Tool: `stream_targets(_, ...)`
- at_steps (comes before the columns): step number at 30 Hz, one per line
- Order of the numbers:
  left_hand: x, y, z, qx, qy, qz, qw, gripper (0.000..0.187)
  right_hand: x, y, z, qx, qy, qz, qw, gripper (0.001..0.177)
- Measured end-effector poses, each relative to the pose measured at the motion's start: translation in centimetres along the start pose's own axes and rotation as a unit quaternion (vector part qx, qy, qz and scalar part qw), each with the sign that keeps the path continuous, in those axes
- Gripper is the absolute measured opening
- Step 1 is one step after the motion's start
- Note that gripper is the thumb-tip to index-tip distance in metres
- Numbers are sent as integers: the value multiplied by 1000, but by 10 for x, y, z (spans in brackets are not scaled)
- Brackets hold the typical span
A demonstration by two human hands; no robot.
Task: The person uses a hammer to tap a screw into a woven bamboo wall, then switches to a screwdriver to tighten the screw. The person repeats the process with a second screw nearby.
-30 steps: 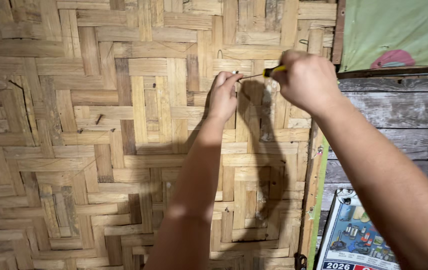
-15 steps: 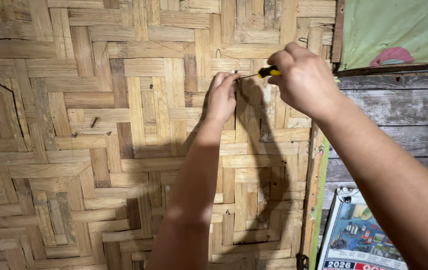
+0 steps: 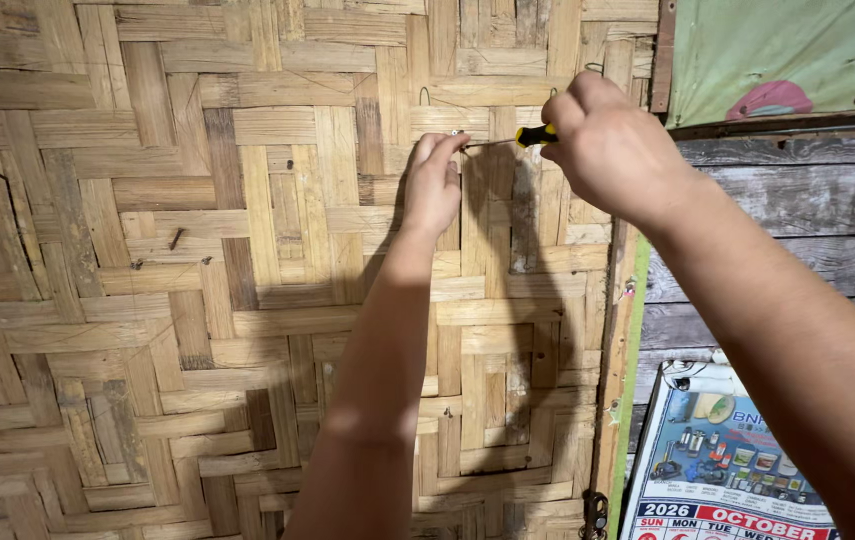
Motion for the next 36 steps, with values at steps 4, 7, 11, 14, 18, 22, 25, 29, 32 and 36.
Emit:
stream_targets(4, 0, 0, -2, -5, -7, -1, 1000, 49, -3, -3, 3, 94, 47, 57, 993, 22)
stream_targets(7, 0, -3, -3, 5, -6, 1, 1000, 47, -12, -10, 4, 84, -3, -16, 996, 20)
stream_targets(11, 1, -4, -4, -8, -6, -5, 1000, 50, -23, -19, 4, 58, -123, -161, 978, 40)
stream_targets(14, 1, -6, -1, -11, -12, 11, 1000, 45, -22, -14, 7, -4, -131, -164, 978, 39)
stream_targets(18, 0, -11, -4, -24, 3, 10, 1000, 40, -4, -1, 2, -45, -34, -48, 997, 43)
stream_targets(22, -8, -14, -12, -36, 31, 25, 999, 27, 14, 7, -13, 5, 10, -33, 999, 27)
stream_targets(25, -11, -11, -18, -68, 66, 20, 995, 23, 29, 15, -21, -11, 35, -79, 996, 23)
stream_targets(29, -16, -3, -23, -158, 61, 81, 982, 19, 49, 20, -44, -80, 39, -130, 988, 25)
stream_targets(32, -18, 0, -22, -187, 66, 79, 977, 15, 60, 21, -71, -180, 54, -170, 967, 21)
stream_targets(36, -18, -4, -19, -224, 52, 31, 973, 13, 70, 19, -106, -234, 95, -228, 940, 25)
Point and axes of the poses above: each hand's wrist, its own x-axis away from the middle knuckle, its own z-axis out of the back of the hand, y = z × x, the point moved 1 cm from there along -x, towards the middle knuckle, and after that the axes turned 3 degrees about -z, right-handed, at the moved point
